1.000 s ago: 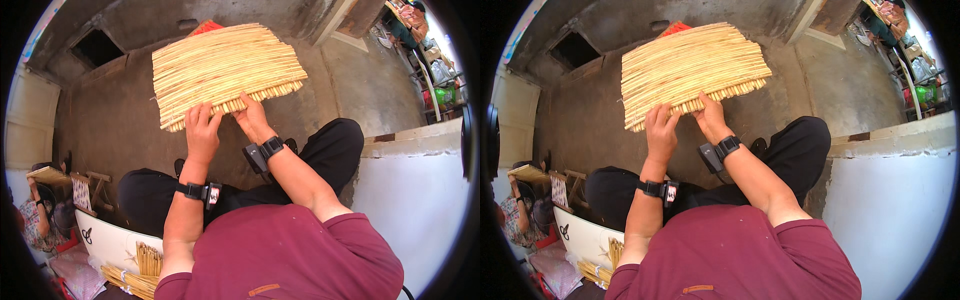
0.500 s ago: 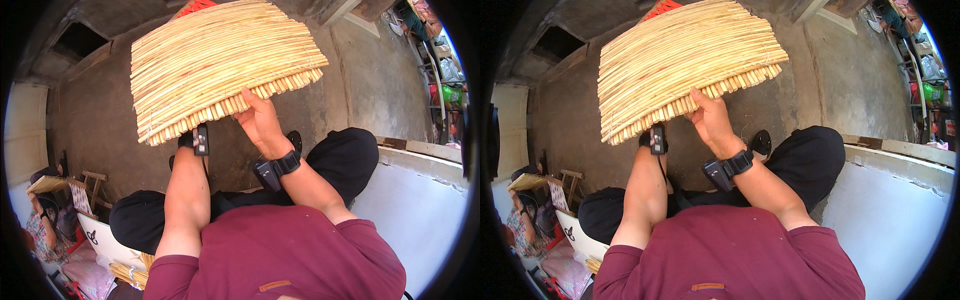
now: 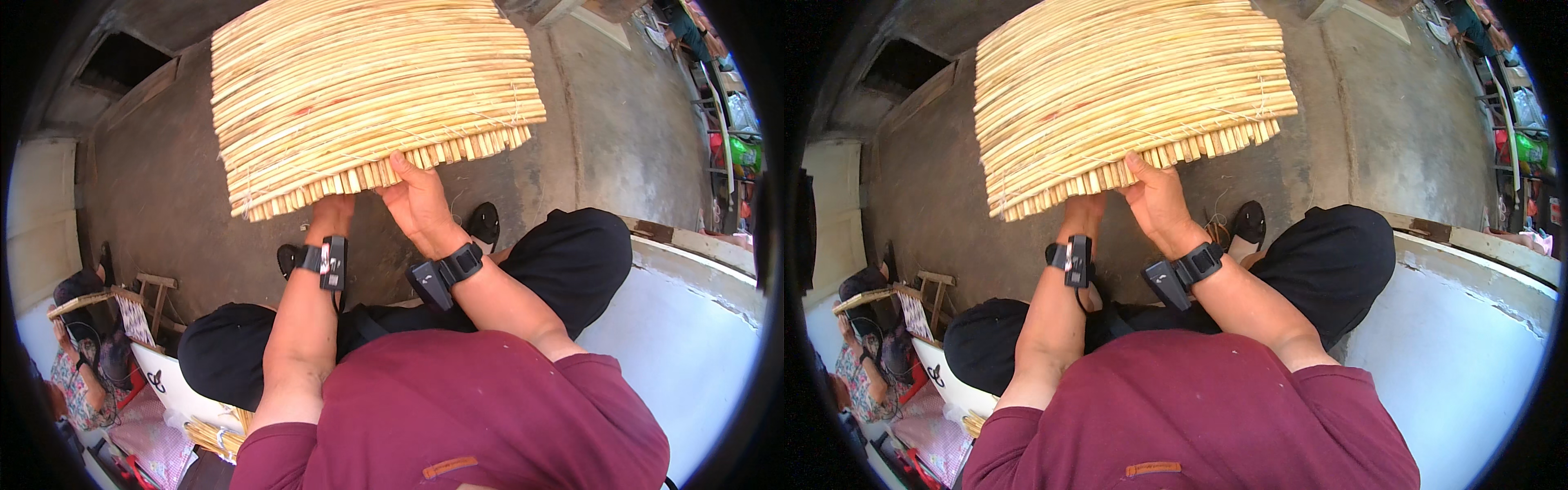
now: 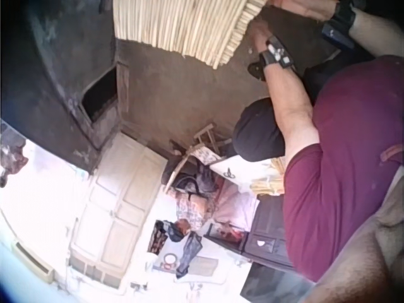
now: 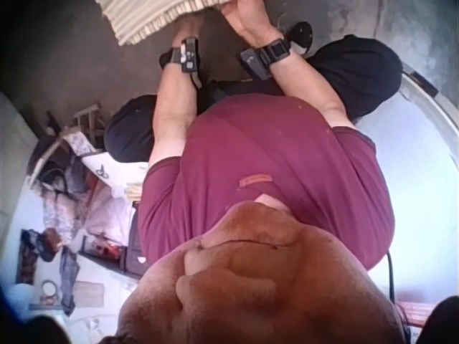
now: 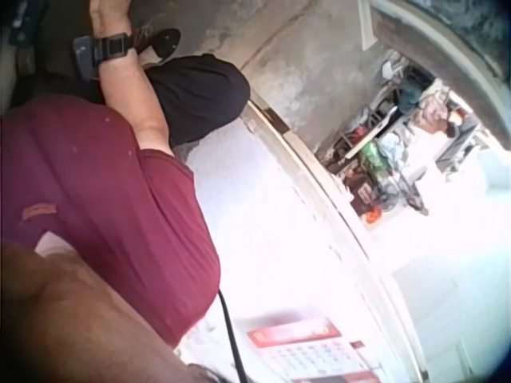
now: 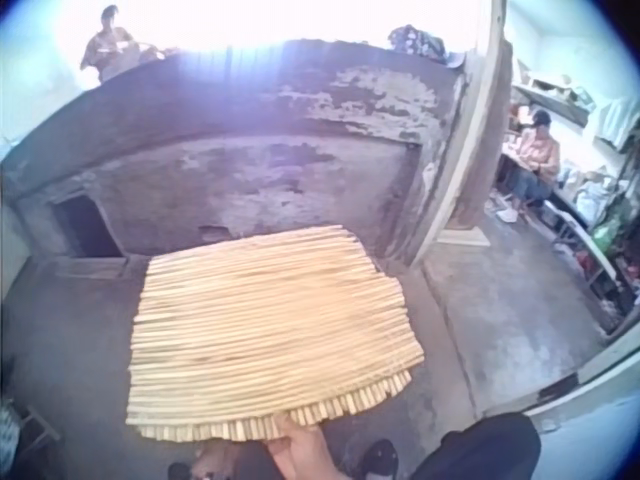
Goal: The person weaves thin wooden sticks together using a needle and thread, repeatedly passing the needle through loops along the edge of the mat to secure the sticks in place and then tightening the thread by hand.
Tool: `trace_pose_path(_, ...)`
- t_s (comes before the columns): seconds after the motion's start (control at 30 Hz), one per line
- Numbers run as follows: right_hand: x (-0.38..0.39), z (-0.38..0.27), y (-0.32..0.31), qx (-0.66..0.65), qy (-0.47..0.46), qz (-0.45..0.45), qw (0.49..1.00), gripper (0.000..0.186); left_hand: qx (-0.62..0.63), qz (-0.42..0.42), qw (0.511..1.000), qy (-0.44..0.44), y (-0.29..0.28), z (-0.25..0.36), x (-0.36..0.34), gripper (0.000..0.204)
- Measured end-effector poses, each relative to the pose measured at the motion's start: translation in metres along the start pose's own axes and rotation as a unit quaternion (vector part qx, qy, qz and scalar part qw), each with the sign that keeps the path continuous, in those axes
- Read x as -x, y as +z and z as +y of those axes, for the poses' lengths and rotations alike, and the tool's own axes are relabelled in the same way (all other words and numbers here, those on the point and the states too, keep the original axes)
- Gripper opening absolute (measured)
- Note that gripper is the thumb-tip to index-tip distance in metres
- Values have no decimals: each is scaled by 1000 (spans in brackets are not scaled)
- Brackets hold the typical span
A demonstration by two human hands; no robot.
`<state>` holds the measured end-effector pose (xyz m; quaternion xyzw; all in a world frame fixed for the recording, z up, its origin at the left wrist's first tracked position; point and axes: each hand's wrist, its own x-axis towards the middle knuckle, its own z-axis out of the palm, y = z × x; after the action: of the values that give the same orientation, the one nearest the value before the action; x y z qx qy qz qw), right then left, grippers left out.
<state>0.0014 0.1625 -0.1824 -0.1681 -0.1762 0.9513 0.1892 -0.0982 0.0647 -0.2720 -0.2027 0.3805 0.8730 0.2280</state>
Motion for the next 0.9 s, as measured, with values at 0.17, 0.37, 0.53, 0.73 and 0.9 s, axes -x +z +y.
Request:
trace_pose_path(0.17,10,-1,-1,1,27,48,998,38,-58,-53,996,-35,-10,17,69,39)
trace_pose_path(0.37,9,-25,7,59,121,80,988,33,-45,-154,985,-66,32,32,103,47)
trace_pose_path(0.53,18,-53,-8,336,378,39,862,31,73,-48,992,-87,41,39,119,34)
trace_pose_path(0.73,28,-97,55,873,-4,-143,466,21,30,41,997,-57,56,40,92,54)
trace_pose_path(0.9,6,-87,80,826,-244,-155,485,7,80,50,994,-47,50,55,86,47)
